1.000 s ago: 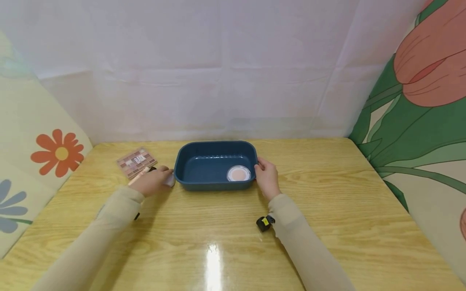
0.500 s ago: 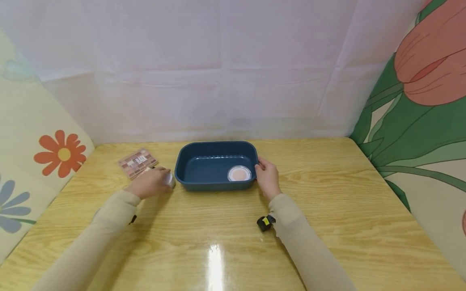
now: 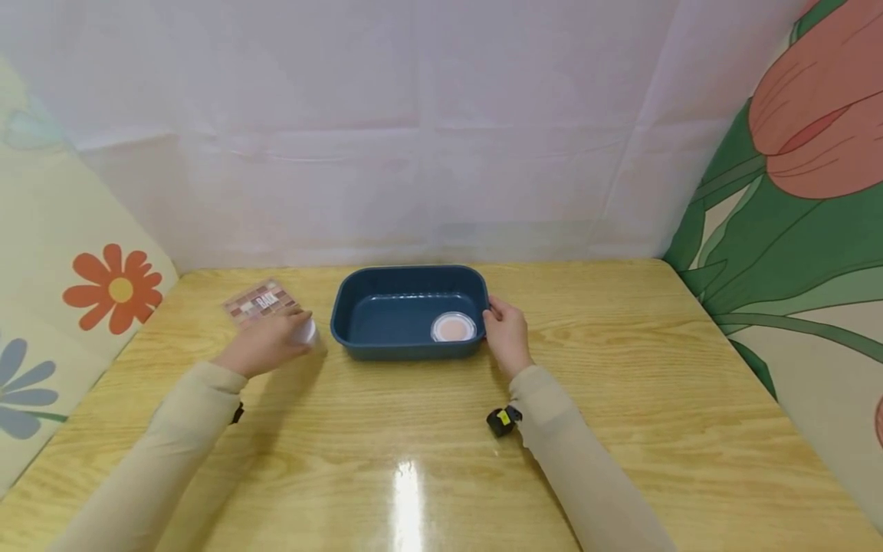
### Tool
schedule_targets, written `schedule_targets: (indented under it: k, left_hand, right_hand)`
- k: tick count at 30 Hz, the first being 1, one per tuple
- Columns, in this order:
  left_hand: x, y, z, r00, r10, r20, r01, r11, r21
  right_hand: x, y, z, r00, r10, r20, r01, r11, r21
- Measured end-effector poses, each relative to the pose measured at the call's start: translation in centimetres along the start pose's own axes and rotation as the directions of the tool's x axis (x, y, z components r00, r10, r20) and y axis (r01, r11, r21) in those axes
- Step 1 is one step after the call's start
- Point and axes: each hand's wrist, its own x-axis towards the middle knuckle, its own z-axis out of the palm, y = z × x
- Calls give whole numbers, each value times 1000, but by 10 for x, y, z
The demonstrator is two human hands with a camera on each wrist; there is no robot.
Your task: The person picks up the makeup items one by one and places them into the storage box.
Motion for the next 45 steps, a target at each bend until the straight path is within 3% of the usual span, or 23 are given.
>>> schedule_targets:
  k: [7,13,32,45]
  left_hand:
    - [-2,6,-12,1000,-11,-4,11,1000,9]
    - [-3,11,-20,996,63,-66,-63,998,-1]
    - [7,29,-35,999,-28,38,29,1000,-11]
    - [21,34,-35,999,-9,39,10,1000,-25]
  right_hand:
    - [-2,-2,-1,1000,17,4,-17,1000,15]
    - [-2,-3,-1,1000,2,-3,-2,1000,1]
    - [-1,-2,-1,1000,-15,2,15,1000,1]
    - [0,-2,-1,1000,-13,13,13,1000,10]
